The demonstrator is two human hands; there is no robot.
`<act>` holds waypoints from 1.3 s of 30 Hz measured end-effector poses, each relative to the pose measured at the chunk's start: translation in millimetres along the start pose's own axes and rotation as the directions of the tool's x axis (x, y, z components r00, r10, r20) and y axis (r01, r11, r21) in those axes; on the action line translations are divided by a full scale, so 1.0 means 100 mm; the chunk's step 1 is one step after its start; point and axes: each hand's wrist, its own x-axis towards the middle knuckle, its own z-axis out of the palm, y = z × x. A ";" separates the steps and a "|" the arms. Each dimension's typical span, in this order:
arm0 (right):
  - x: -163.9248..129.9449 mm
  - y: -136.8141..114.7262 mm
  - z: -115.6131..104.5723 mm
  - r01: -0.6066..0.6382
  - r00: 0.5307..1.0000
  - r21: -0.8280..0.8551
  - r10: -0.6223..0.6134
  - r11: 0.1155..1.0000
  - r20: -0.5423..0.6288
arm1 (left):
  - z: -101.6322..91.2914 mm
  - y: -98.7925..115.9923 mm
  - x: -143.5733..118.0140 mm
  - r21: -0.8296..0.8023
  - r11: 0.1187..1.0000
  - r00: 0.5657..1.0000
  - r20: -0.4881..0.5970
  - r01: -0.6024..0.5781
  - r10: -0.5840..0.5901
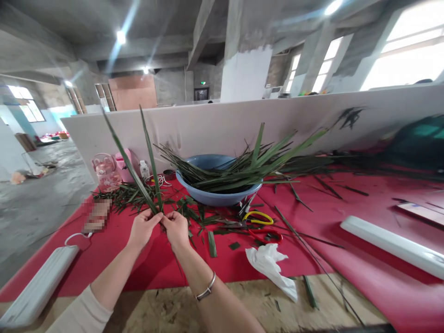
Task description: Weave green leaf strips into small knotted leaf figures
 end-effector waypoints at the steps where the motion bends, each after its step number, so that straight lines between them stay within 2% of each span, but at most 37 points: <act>1: 0.00 0.02 0.00 0.006 1.000 0.004 -0.006 1.000 0.001 | 0.02 0.00 -0.02 0.007 1.000 1.000 -0.029 0.010 -0.010; 5: 0.02 0.10 0.02 0.047 0.999 -0.003 -0.047 0.999 0.015 | 0.06 0.00 -0.09 0.058 0.998 0.987 -0.158 0.033 -0.023; 8: 0.00 0.10 0.02 0.039 0.998 -0.015 -0.039 0.999 0.041 | 0.03 0.00 -0.09 0.106 0.994 0.981 -0.195 0.022 -0.001; 11: -0.02 0.05 0.02 0.000 0.996 0.010 -0.001 1.000 0.084 | -0.02 -0.04 -0.05 0.053 0.999 0.988 -0.151 0.007 0.001; 14: -0.02 0.01 0.00 -0.054 0.993 0.022 0.051 0.998 0.102 | -0.06 -0.08 -0.02 -0.018 0.999 0.999 -0.017 0.032 -0.032; 17: 0.00 0.02 -0.01 -0.074 0.993 0.026 0.071 0.997 0.096 | -0.07 -0.09 -0.01 0.076 0.997 0.997 0.066 0.031 -0.036; 23: 0.02 0.06 -0.01 0.071 0.989 -0.053 -0.063 0.996 0.132 | -0.10 -0.07 -0.04 0.300 0.953 0.999 -0.008 -0.040 0.045; 29: 0.01 0.10 -0.02 0.090 0.987 -0.159 -0.066 0.983 0.147 | -0.12 -0.09 -0.05 0.261 0.964 0.999 0.039 -0.046 0.037; 31: 0.01 0.12 -0.02 0.104 0.987 -0.178 -0.079 0.979 0.142 | -0.12 -0.10 -0.06 0.295 0.954 0.998 0.032 -0.056 0.049; 35: 0.02 0.13 -0.01 0.069 0.989 -0.136 -0.050 0.988 0.139 | -0.12 -0.11 -0.07 0.363 0.929 0.997 0.016 -0.079 0.079; 39: 0.03 0.15 -0.02 0.003 0.987 -0.043 0.004 0.999 0.159 | -0.14 -0.12 -0.06 0.335 0.936 0.994 0.052 -0.104 0.092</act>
